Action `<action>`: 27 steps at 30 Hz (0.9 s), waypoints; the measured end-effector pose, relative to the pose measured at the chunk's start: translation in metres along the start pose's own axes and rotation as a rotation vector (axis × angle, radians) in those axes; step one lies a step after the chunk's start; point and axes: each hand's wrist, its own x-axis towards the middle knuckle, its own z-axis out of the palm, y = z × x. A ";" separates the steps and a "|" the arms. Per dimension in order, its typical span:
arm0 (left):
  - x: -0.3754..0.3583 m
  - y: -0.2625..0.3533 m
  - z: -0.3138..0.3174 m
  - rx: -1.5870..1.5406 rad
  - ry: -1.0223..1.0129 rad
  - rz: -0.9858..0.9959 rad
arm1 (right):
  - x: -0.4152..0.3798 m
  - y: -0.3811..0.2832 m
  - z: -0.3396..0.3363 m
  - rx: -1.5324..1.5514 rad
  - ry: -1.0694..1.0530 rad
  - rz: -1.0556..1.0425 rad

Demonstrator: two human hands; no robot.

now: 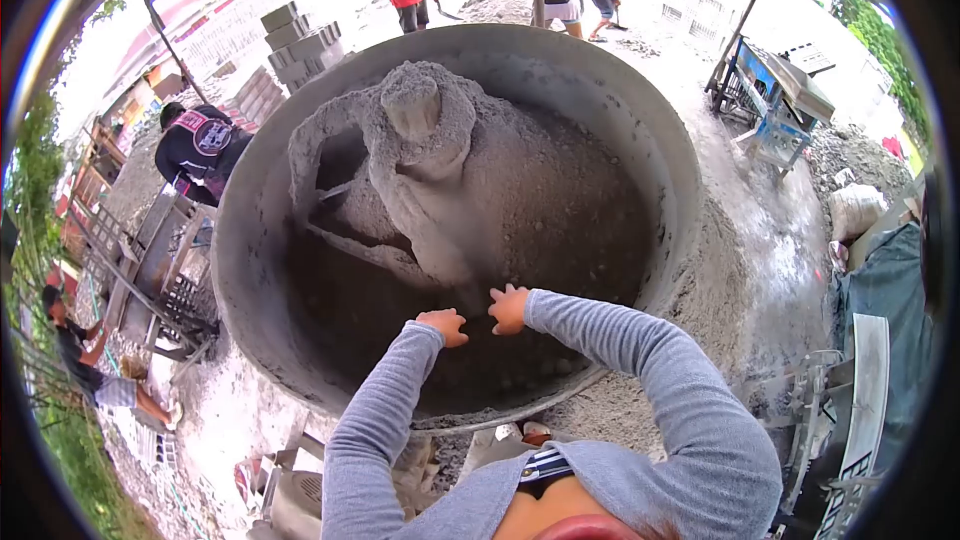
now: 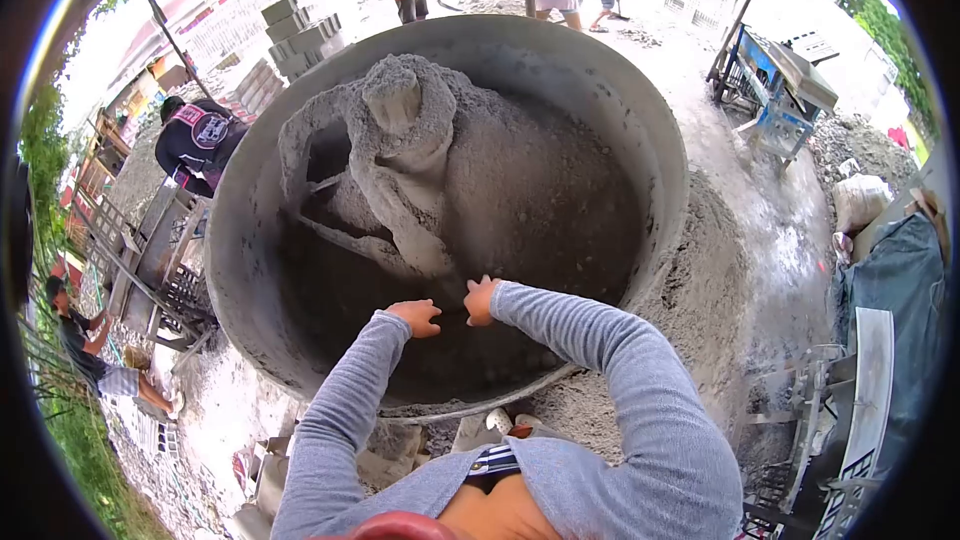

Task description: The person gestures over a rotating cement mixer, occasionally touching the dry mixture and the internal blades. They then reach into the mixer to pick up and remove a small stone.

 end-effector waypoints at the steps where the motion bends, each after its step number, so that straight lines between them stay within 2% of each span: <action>1: 0.003 0.001 0.006 -0.042 0.032 -0.058 | 0.001 0.001 0.005 -0.048 0.152 0.020; 2: -0.001 0.004 0.005 -0.045 0.034 -0.055 | 0.001 0.001 0.006 -0.101 0.303 0.039; 4: -0.009 0.011 0.001 0.055 0.438 -0.057 | 0.003 0.006 0.003 -0.094 0.581 0.021; 5: -0.010 0.011 -0.001 0.050 0.440 -0.061 | -0.001 0.005 -0.003 -0.099 0.580 0.016; 7: -0.013 0.005 -0.011 0.001 0.807 -0.059 | -0.007 0.001 -0.016 0.001 0.722 0.071; 10: -0.030 0.006 -0.020 -0.066 0.803 -0.099 | -0.012 -0.001 -0.023 0.178 0.596 0.143; 11: -0.031 0.004 -0.019 -0.068 0.722 -0.118 | -0.018 -0.002 -0.026 0.250 0.465 0.160; 12: -0.023 -0.003 -0.013 -0.071 0.717 -0.120 | -0.011 0.003 -0.016 0.251 0.460 0.158; 14: 0.001 -0.020 0.001 -0.193 0.160 -0.053 | 0.010 0.017 0.007 0.292 0.052 0.027; 15: -0.003 -0.017 -0.002 -0.190 0.157 -0.052 | -0.001 0.008 -0.010 0.296 0.052 0.028; 17: -0.012 -0.004 -0.008 -0.125 -0.132 -0.143 | -0.019 -0.006 -0.045 0.036 -0.540 -0.004; 18: -0.020 0.001 -0.013 -0.124 -0.130 -0.135 | -0.008 0.002 -0.035 0.037 -0.542 0.004; 20: -0.037 0.013 -0.021 0.129 0.332 -0.147 | 0.016 0.028 -0.009 0.103 0.125 -0.182; 21: -0.039 0.013 -0.021 0.149 0.470 -0.159 | -0.006 0.022 -0.024 0.098 0.331 -0.133; 22: -0.042 0.015 -0.022 0.138 0.471 -0.156 | -0.027 0.015 -0.041 0.091 0.537 -0.087; 23: -0.045 0.017 -0.024 0.155 0.564 -0.179 | -0.025 0.017 -0.042 0.085 0.526 -0.089; 25: -0.045 0.017 -0.023 0.169 0.672 -0.185 | -0.020 0.022 -0.038 -0.029 0.836 0.129; 26: -0.044 0.017 -0.020 0.154 0.661 -0.186 | -0.020 0.024 -0.033 -0.029 0.818 0.122; 27: -0.040 0.016 -0.019 0.113 0.506 -0.134 | -0.020 0.027 -0.032 0.009 0.616 0.120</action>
